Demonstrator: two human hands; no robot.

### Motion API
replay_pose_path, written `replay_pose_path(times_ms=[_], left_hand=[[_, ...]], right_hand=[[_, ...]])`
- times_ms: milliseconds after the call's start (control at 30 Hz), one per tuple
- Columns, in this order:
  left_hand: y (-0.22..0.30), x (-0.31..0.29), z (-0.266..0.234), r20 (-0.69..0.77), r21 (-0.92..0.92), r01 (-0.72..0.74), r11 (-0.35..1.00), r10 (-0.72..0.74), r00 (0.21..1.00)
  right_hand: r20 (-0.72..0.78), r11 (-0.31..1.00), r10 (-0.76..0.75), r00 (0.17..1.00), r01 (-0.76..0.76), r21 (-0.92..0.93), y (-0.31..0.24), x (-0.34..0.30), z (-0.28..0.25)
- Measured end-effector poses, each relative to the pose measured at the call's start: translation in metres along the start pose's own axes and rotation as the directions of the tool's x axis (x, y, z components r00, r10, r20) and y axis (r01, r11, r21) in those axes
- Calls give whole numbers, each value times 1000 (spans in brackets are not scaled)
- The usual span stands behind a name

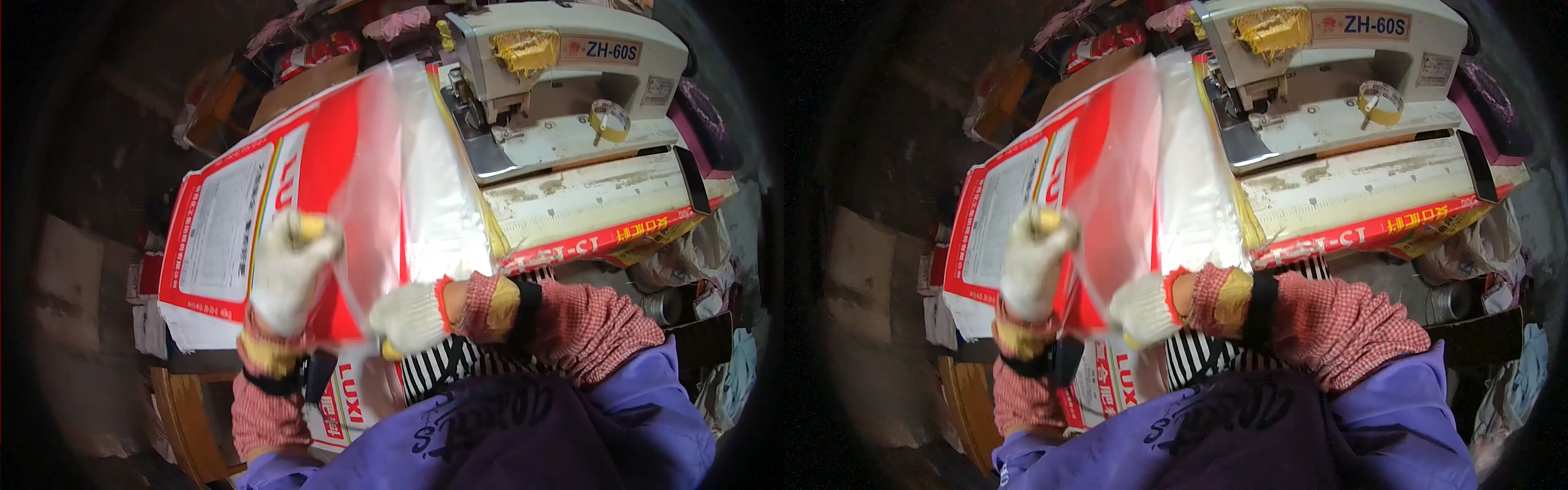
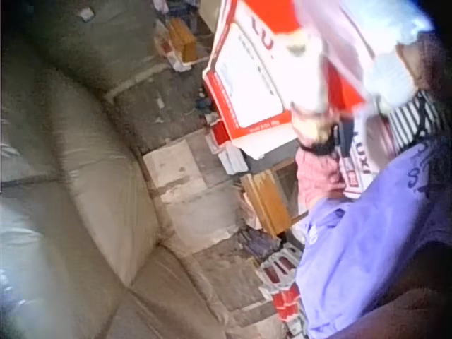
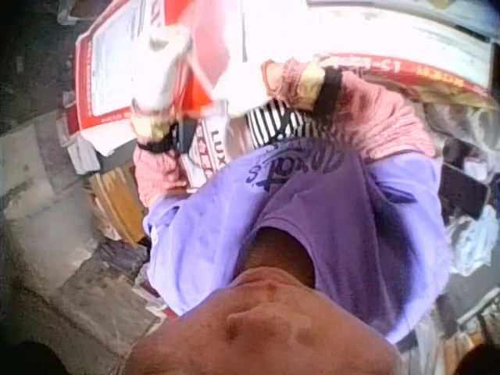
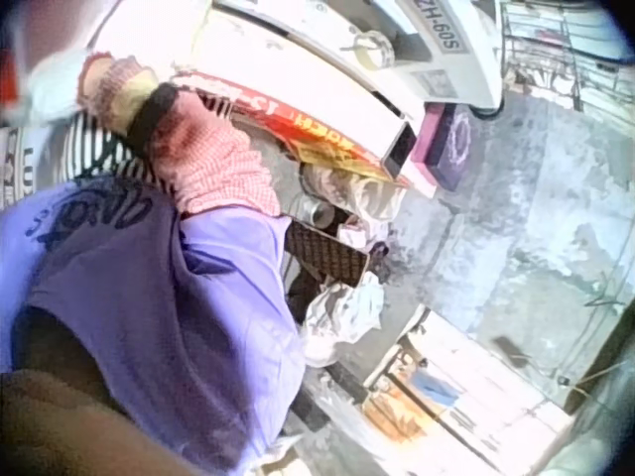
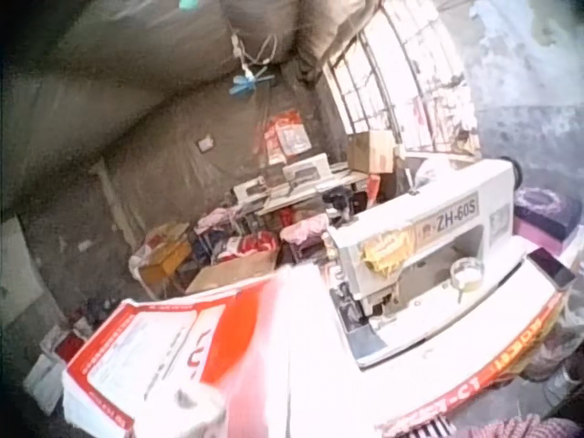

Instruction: The worker uses an industrial sewing machine to seal the edges of large plastic fertilizer bags.

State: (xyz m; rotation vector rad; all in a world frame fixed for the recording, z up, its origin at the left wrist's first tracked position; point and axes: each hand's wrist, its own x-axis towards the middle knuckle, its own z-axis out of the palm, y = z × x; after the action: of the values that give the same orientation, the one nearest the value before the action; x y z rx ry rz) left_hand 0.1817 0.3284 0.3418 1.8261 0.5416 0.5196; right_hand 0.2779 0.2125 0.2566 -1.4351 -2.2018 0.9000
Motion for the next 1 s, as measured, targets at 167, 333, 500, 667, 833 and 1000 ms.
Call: replay_pose_path(times_ms=[167,333,500,667,833,1000], left_hand=[[13,-48,-23,267,90,154,984,-173,948],[-22,-76,-27,644,395,115,911,-364,673],[-35,-98,-16,944,324,-116,939,-314,100],[3,-22,-10,926,320,-236,918,-250,283],[53,126,58,742,591,-799,-114,465,483],[40,162,125,788,527,-691,-494,-21,616]], right_hand=[[-251,791,-611,751,593,-152,48,20,-21],[-748,846,446,491,41,531,137,20,-78],[-509,153,837,200,808,569,161,18,-100],[-370,-248,706,604,701,669,118,28,-62],[-814,775,334,475,352,524,91,26,-45],[-645,939,297,704,-95,330,84,20,-46]])
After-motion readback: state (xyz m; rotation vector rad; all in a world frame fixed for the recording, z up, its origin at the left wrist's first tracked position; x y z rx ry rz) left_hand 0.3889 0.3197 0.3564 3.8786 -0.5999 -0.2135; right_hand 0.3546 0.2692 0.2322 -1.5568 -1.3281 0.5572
